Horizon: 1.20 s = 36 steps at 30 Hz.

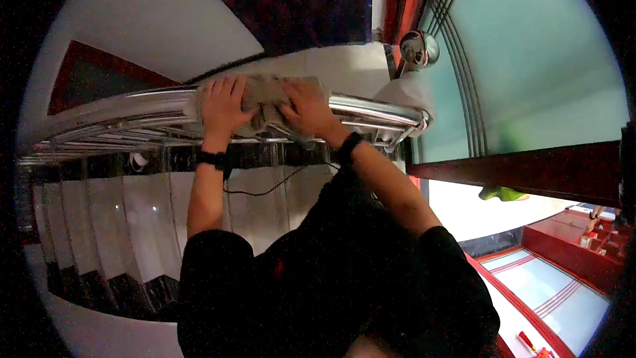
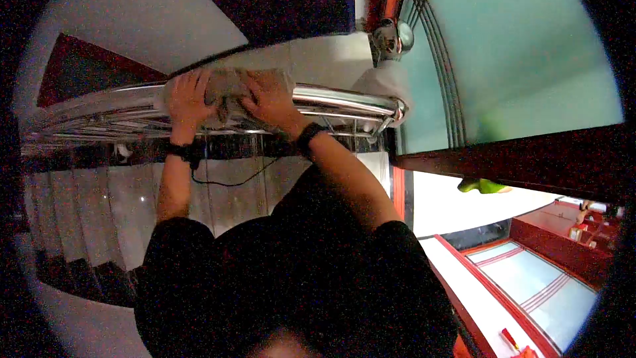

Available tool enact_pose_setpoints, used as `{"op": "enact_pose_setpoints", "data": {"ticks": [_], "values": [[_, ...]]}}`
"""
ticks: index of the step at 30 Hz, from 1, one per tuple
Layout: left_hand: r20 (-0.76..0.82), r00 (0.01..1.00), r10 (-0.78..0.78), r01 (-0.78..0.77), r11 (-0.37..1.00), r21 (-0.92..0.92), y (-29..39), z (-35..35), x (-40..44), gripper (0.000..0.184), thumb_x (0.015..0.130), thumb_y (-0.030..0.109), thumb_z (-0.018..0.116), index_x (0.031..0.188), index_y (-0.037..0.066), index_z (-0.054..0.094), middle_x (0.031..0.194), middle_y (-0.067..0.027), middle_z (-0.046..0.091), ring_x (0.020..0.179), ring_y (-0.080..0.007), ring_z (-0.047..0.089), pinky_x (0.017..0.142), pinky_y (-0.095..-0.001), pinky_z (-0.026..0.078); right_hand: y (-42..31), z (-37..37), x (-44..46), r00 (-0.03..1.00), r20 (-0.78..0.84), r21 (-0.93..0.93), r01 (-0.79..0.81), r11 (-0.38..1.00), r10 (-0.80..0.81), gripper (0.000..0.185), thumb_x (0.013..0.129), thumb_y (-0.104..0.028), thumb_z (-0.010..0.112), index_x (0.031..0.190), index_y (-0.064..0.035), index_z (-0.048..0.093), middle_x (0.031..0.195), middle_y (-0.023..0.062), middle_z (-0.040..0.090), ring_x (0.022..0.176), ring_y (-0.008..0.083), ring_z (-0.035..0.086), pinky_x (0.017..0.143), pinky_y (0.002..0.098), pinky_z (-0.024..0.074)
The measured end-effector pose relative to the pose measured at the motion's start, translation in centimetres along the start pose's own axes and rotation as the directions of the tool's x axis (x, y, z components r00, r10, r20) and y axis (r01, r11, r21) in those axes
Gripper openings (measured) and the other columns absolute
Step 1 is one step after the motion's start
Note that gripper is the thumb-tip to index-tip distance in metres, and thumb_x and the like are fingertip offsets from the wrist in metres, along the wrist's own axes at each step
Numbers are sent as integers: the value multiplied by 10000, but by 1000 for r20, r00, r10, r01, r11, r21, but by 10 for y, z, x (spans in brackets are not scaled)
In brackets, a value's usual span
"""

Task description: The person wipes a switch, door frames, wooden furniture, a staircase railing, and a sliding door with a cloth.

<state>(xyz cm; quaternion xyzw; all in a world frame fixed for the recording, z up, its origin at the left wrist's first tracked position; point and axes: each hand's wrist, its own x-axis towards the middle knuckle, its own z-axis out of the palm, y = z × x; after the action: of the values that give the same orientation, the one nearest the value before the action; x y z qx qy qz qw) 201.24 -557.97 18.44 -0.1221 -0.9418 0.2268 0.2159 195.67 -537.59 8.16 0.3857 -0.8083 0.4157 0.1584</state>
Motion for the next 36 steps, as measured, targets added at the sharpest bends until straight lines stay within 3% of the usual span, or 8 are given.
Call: {"op": "enact_pose_setpoints", "data": {"ticks": [3, 10, 12, 25, 28, 30, 34, 36], "values": [[-134, 991, -32, 21, 997, -80, 19, 4, 13, 650, 619, 513, 737, 1104, 97, 619, 1011, -71, 640, 946, -262, 580, 876, -413, 430, 18, -6, -4, 1000, -18, -11, -18, 1000, 18, 535, 868, -382, 553, 1271, -36, 491, 1232, 200, 537, 1111, 387, 512, 916, 499, 411], [-176, 984, -11, -12, 992, -129, 51, 22, 25, 596, 657, 528, 697, 1053, 88, 634, 943, -88, 645, 902, -263, 589, 838, -418, 439, 49, -15, -16, 983, 77, 56, -174, 983, 169, 544, 849, -420, 543, 1258, -63, 509, 1168, 207, 582, 1065, 392, 546, 903, 495, 427], [-179, 984, 13, -38, 991, -132, 59, 24, 23, 605, 668, 551, 680, 1047, 82, 631, 935, -98, 639, 900, -274, 587, 848, -429, 433, 53, -10, -27, 991, -56, 1, -124, 992, 124, 508, 783, -336, 592, 1226, -93, 538, 1113, 175, 607, 1020, 375, 566, 885, 460, 447], [-234, 970, 57, -106, 974, -200, 122, 40, 34, 560, 744, 510, 663, 1083, 65, 620, 1000, -93, 617, 952, -276, 575, 895, -416, 434, 85, -11, -95, 980, -119, -273, -189, 943, 162, 649, 747, -223, 642, 1343, -79, 430, 1323, 155, 477, 1197, 364, 451, 1017, 483, 352], [-160, 982, 100, -142, 951, -274, 146, 37, 35, 527, 736, 446, 703, 1095, 68, 623, 1088, -100, 618, 1056, -284, 550, 941, -427, 417, 89, -25, -111, 958, -78, -277, -288, 917, 277, 674, 782, -238, 670, 1381, -118, 387, 1391, 140, 426, 1252, 379, 403, 1041, 491, 337], [11, 986, 165, -153, 934, -323, 165, 32, 33, 478, 757, 383, 706, 1112, 70, 636, 1240, -105, 577, 1207, -301, 478, 1009, -438, 381, 83, -50, -122, 943, -144, -165, -322, 932, 300, 617, 741, -94, 649, 1312, -38, 424, 1233, 177, 541, 1092, 399, 525, 946, 483, 419], [16, 958, 285, -250, 864, -438, 191, 14, 18, 464, 792, 361, 682, 1141, 59, 639, 1370, -105, 492, 1301, -318, 394, 1064, -455, 331, 79, -88, -162, 944, -38, -202, -327, 923, 327, 550, 728, -44, 637, 1253, -34, 473, 1157, 175, 578, 1027, 396, 553, 873, 467, 454], [134, 915, 381, -213, 736, -643, 197, 4, 16, 464, 820, 368, 658, 1148, 40, 638, 1413, -95, 447, 1322, -336, 366, 1070, -484, 326, 68, -108, -176, 945, -43, -205, -325, 923, 323, 587, 723, -63, 641, 1284, -63, 467, 1159, 164, 582, 1034, 386, 556, 881, 466, 454]]}}
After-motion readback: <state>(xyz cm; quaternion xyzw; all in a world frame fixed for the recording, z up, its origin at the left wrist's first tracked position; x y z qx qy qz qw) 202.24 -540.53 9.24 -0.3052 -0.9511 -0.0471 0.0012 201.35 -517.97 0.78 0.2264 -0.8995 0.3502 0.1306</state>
